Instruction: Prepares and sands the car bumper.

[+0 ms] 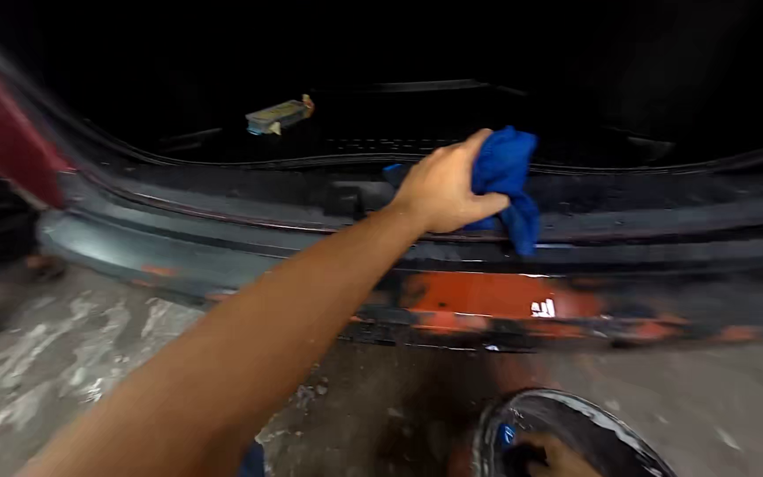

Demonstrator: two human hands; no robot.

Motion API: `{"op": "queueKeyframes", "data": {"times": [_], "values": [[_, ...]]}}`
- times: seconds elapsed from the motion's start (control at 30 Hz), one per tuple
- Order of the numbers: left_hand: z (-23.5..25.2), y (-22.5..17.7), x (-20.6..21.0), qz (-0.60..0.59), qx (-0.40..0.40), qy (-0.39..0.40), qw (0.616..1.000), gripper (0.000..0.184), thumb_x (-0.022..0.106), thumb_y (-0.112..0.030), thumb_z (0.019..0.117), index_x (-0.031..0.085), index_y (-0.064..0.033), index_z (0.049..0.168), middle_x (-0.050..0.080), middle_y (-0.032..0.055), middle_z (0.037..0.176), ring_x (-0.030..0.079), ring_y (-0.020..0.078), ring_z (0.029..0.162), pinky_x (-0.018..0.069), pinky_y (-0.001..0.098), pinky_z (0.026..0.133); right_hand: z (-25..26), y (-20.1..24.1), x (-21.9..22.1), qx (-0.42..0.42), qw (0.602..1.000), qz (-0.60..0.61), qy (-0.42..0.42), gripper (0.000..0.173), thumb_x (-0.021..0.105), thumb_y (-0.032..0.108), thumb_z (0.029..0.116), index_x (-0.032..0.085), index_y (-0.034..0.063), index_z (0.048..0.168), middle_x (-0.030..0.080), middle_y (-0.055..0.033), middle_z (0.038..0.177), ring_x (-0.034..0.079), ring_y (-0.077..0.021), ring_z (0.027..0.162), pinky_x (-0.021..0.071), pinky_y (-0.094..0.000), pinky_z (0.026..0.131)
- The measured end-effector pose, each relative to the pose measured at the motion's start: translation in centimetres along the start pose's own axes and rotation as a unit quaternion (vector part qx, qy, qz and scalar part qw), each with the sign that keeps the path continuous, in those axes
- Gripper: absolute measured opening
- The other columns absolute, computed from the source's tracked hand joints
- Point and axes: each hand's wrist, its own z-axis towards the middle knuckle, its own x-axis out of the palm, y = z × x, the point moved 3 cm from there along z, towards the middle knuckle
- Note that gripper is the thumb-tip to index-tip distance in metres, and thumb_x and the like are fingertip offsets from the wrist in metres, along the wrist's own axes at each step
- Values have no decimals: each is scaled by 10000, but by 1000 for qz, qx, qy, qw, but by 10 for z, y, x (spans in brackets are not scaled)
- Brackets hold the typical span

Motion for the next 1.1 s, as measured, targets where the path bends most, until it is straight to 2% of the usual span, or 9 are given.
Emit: {"op": "queueKeyframes", "data": {"times": [0.13, 0.27, 0.43, 0.6, 0.7, 0.77, 0.93, 1.03, 1.1], "values": [[1, 4, 2, 3, 1, 0, 1000, 713, 760, -447, 766, 579, -132, 1379, 732, 64, 1111, 704, 200, 1052, 588, 512, 873, -79, 128, -75, -320, 915, 20, -247, 351, 536, 22, 967, 664, 39, 1293, 713, -60, 1252, 694, -113, 1102, 594, -332, 963], [0, 2, 1, -1, 1, 0, 1000, 728, 732, -453, 752, 575, -128, 1385, 730, 68, 1111, 702, 201, 1056, 577, 512, 866, -97, 191, -98, -317, 709, -159, -609, 334, 484, 90, 1016, 680, -48, 1248, 710, -222, 1165, 709, -246, 1000, 588, -392, 859], [0, 6, 0, 4, -4, 2, 1000, 707, 714, -488, 735, 594, -149, 1344, 726, 42, 1093, 697, 173, 1042, 580, 494, 850, -31, 239, -12, -167, 766, -246, -570, 712, 639, 46, 795, 501, -16, 1490, 473, -225, 1556, 390, -432, 1478, 304, -713, 1158], [-1, 7, 0, 0, -6, 5, 1000, 724, 706, -491, 733, 587, -148, 1360, 728, 39, 1082, 702, 171, 1025, 584, 495, 820, -12, 250, 32, -267, 722, -319, -552, 612, 619, 98, 863, 571, 154, 1470, 517, -38, 1563, 420, -257, 1489, 286, -638, 1199], [1, 7, 1, 3, -7, -8, 1000, 712, 719, -488, 723, 598, -155, 1341, 728, 38, 1068, 703, 181, 1014, 580, 505, 804, -20, 228, -3, -146, 717, -298, -613, 712, 604, 53, 795, 526, 70, 1503, 509, -145, 1552, 420, -352, 1481, 251, -696, 1188], [-1, 7, 1, 9, -12, -9, 1000, 721, 720, -492, 715, 602, -157, 1342, 729, 40, 1068, 702, 188, 1019, 580, 505, 803, -18, 254, 19, -116, 735, -292, -601, 642, 528, 47, 874, 472, -30, 1508, 459, -238, 1563, 387, -423, 1484, 284, -685, 1176], [-1, 5, 0, 3, -9, -3, 1000, 695, 732, -487, 721, 600, -156, 1317, 724, 40, 1064, 704, 188, 1005, 585, 494, 797, -8, 292, 61, -207, 730, -382, -527, 524, 482, 78, 979, 543, 112, 1498, 519, -64, 1559, 439, -271, 1478, 341, -576, 1196], [2, 2, -1, 9, -17, 4, 1000, 686, 729, -488, 722, 602, -165, 1314, 721, 37, 1065, 702, 192, 1006, 579, 492, 788, -14, 280, 33, -123, 734, -362, -561, 645, 564, 33, 884, 481, 26, 1524, 488, -177, 1562, 428, -343, 1477, 272, -650, 1204], [0, 2, 0, 9, -25, 10, 1000, 700, 723, -493, 729, 595, -167, 1334, 721, 39, 1074, 702, 199, 1015, 578, 497, 790, -14, 297, 53, -110, 745, -363, -548, 579, 470, 87, 953, 456, -32, 1520, 455, -220, 1574, 387, -379, 1495, 264, -640, 1212]]}}
